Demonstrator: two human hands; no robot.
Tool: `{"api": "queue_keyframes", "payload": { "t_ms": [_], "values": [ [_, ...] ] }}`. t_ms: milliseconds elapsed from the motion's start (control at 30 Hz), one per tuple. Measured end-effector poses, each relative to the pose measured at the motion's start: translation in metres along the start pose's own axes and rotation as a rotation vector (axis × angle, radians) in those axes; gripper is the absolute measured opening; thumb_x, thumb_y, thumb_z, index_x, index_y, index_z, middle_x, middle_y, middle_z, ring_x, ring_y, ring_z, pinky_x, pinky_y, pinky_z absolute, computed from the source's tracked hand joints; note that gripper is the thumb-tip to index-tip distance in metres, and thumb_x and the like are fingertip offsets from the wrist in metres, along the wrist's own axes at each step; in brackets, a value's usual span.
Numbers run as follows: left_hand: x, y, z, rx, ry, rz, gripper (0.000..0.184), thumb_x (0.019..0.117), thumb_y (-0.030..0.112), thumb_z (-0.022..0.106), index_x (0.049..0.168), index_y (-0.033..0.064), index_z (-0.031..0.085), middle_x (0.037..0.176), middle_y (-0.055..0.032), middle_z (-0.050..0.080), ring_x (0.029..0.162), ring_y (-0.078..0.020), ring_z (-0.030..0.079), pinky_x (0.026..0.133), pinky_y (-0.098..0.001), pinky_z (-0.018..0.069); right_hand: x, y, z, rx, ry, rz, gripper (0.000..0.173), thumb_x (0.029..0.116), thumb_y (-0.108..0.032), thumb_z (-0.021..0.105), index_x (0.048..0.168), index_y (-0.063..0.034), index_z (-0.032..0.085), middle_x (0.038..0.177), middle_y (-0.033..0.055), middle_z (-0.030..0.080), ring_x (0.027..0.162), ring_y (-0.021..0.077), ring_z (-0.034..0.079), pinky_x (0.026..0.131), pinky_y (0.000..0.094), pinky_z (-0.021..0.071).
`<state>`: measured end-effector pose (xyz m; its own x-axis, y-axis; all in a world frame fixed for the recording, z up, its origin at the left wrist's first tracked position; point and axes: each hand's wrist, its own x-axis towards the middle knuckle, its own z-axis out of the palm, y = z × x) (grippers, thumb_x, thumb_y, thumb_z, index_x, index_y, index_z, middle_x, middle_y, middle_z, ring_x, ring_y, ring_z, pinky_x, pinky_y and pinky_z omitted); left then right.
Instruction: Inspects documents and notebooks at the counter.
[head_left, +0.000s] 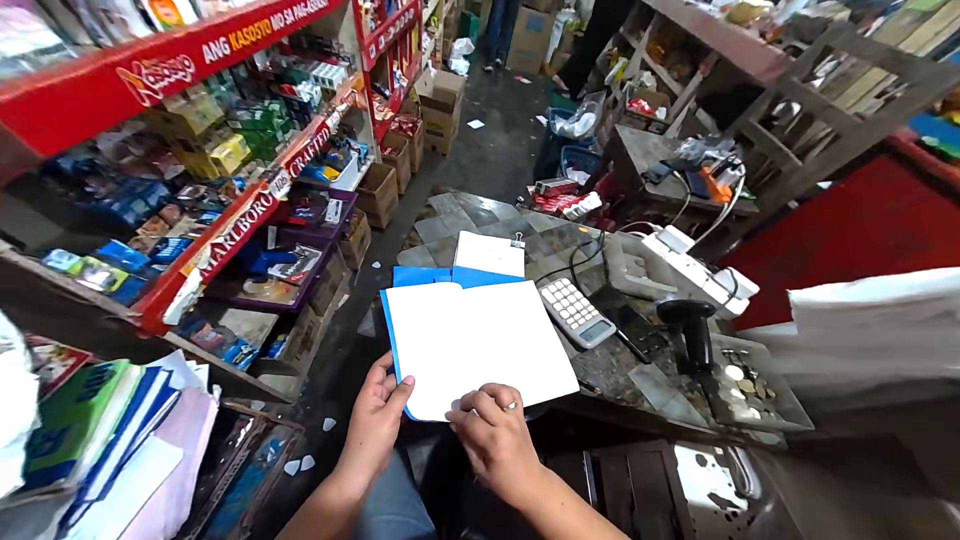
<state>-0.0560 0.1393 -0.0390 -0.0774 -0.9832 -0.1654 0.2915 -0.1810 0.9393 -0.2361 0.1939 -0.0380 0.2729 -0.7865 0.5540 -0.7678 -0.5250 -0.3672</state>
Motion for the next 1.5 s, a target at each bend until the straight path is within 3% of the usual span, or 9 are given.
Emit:
{"api": "queue_keyframes", "payload": {
  "t_ms": [133,267,533,667,900,1000,1133,1267,1500],
  "values": [
    [-0.001,0.003,0.004,-0.027,0.008,-0.055,0.044,0.1041,0.0,0.048,0.148,0.0023,0.039,0.107,-0.0103,0.073,0.088,-0.0187,0.076,0.068,-0.0338,0.065,0.0,0.006,-0.002,0.375,0.088,0.23,0.008,0.0866,-0.015,0.075,0.08,-0.0095,0.077,0.09,0.0019,0.07,0.1,0.0161,0.061,0.092,0.0329,0.0461],
    [0.001,-0.003,0.003,-0.019,-0.006,0.012,0.045,0.1026,-0.002,0.049,0.146,-0.0021,0.039,0.11,-0.0101,0.073,0.095,-0.0138,0.074,0.084,-0.029,0.0623,0.005,0.01,-0.013,0.7,0.157,0.438,0.018,0.0778,-0.008,0.083,0.069,-0.0079,0.067,0.087,-0.0034,0.064,0.096,0.0011,0.058,0.084,0.0154,0.0471],
    [0.002,-0.002,0.002,-0.023,-0.002,0.071,0.073,0.0968,-0.005,0.052,0.16,0.0049,0.018,0.123,-0.0126,0.07,0.104,-0.0161,0.073,0.086,-0.0297,0.0619,0.007,0.021,-0.021,0.891,0.276,0.57,0.024,0.0786,-0.006,0.084,0.068,-0.0092,0.062,0.085,-0.0024,0.065,0.08,0.0026,0.062,0.07,0.0171,0.0526],
    [0.0,-0.005,-0.001,0.203,-0.1,0.104,0.031,0.1049,0.018,0.049,0.122,0.0007,0.068,0.123,-0.0061,0.07,0.115,-0.0081,0.064,0.101,-0.0278,0.0515,0.008,0.021,-0.021,0.838,0.237,0.533,0.035,0.0758,-0.012,0.087,0.065,-0.0136,0.054,0.08,-0.007,0.06,0.078,-0.0013,0.057,0.069,0.0152,0.0479],
    [0.005,0.004,0.01,0.318,-0.088,0.016,0.021,0.1,0.02,0.061,0.089,0.0069,0.074,0.088,0.0017,0.07,0.087,-0.0027,0.065,0.083,-0.024,0.0525,0.013,0.02,-0.009,0.894,0.113,0.605,0.019,0.071,-0.012,0.089,0.075,-0.0065,0.071,0.082,-0.0066,0.066,0.077,-0.0024,0.061,0.071,0.0161,0.0529],
    [0.01,0.005,0.005,0.321,-0.064,-0.006,0.016,0.0984,0.014,0.063,0.094,0.0065,0.077,0.094,0.0005,0.074,0.094,-0.004,0.067,0.087,-0.025,0.0531,0.013,0.024,-0.02,0.957,0.198,0.663,0.018,0.0745,-0.002,0.083,0.091,-0.0033,0.077,0.096,-0.0009,0.075,0.088,0.0028,0.07,0.082,0.0231,0.0601],
    [0.01,0.006,0.005,0.281,-0.053,-0.051,0.027,0.1055,0.019,0.054,0.105,0.0034,0.076,0.107,-0.0024,0.075,0.104,-0.0057,0.066,0.094,-0.0282,0.0514,0.009,0.04,-0.041,0.995,0.401,0.798,0.016,0.0792,0.007,0.075,0.089,-0.0057,0.076,0.087,-0.0018,0.077,0.079,0.0049,0.073,0.077,0.0256,0.0623],
    [0.009,0.003,0.005,0.25,-0.051,-0.055,0.024,0.1044,0.017,0.056,0.109,0.0027,0.075,0.111,-0.0027,0.074,0.106,-0.0062,0.066,0.094,-0.0268,0.0519,0.006,0.06,-0.058,0.918,0.625,1.014,0.011,0.1001,0.003,0.057,0.095,0.0012,0.066,0.078,0.0045,0.075,0.071,0.0111,0.073,0.07,0.0294,0.0637],
    [0.006,-0.002,0.004,0.243,-0.054,-0.025,0.032,0.0951,-0.002,0.057,0.126,0.0022,0.066,0.136,-0.0064,0.063,0.121,-0.0103,0.061,0.097,-0.0265,0.0522,-0.02,0.089,-0.067,0.333,0.433,0.846,0.021,0.102,-0.014,0.059,0.097,0.0011,0.071,0.086,0.0015,0.071,0.077,-0.0004,0.068,0.075,0.0192,0.0579]
  ]
}}
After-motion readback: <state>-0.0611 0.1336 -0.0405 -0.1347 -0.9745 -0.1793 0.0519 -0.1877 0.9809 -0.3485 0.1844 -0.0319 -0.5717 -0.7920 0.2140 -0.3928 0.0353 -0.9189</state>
